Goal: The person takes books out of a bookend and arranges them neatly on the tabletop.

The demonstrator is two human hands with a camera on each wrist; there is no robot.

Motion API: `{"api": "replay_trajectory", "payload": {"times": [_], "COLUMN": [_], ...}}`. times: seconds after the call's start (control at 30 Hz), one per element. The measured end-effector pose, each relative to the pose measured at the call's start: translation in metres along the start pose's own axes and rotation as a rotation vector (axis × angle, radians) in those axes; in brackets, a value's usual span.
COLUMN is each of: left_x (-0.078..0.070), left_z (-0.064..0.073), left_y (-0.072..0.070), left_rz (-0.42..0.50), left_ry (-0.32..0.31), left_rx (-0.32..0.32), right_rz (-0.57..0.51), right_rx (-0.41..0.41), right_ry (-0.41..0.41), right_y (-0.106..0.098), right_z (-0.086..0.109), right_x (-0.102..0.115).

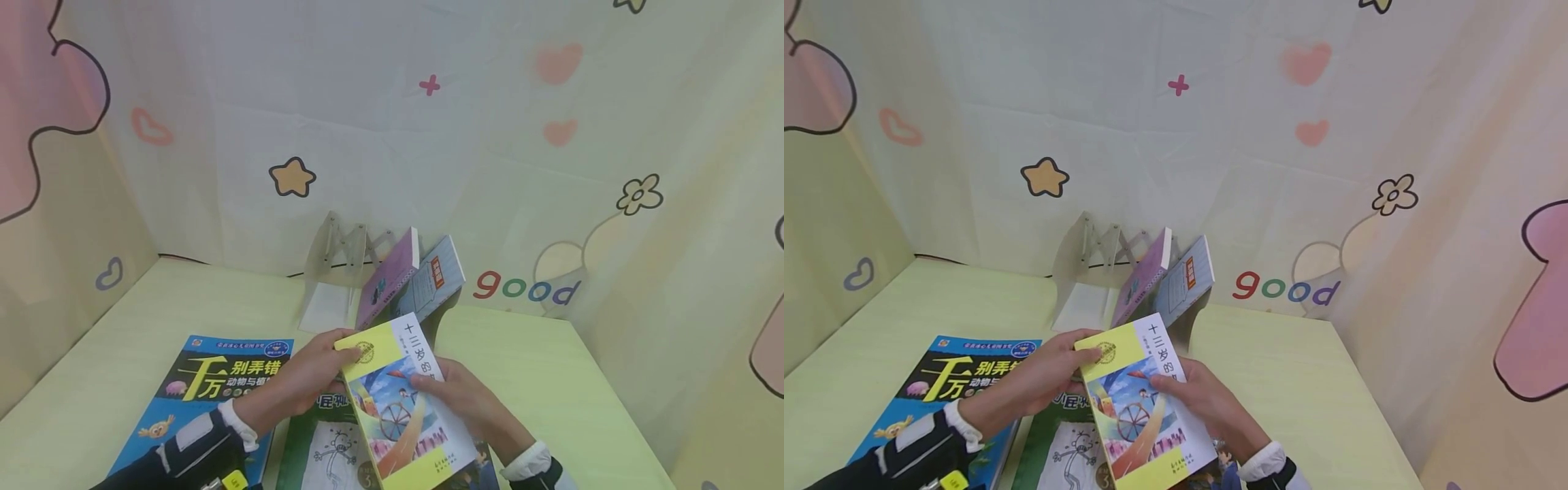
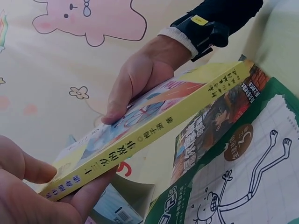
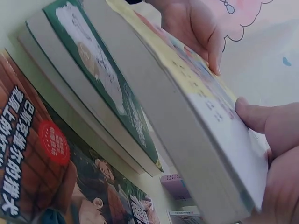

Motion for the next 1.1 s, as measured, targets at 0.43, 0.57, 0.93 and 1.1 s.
{"api": "replay_trajectory", "payload": {"times": [0.43, 0.57, 0.93, 1.1], "left_x": [-0.020, -0.035, -0.065, -0.073], "left_z": [0.003, 0.003, -0.012, -0.022], "left_y": [-0.022, -0.038, -0.081, -0.091], "left_rz": [-0.109, -0.193, -0.327, -0.354], "left_ry": [0.096, 0.150, 0.285, 0.319], "left_rx": [-0.011, -0.044, -0.241, -0.300], "right_rz": [-0.033, -0.013, -0.022, -0.051], "right_rx": [-0.078, -0.155, -0.258, -0.326], "right_ry": [0.001, 0.004, -0.011, 0.011], "right_y": [-0.025, -0.035, -0.050, -0.051], "right_z": [0.031, 0.041, 0.065, 0.069], "right_x": [0.008, 0.011, 0.025, 0.031]}}
Point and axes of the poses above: each hand's wrist, its own z-axis away from the middle knuckle, its own y-axis out of the palm, x = y × z, the point moved 4 cm from there along -z, towards the middle knuckle, and after that the axes turned 4 degrees about z, right-handed, at the moved point
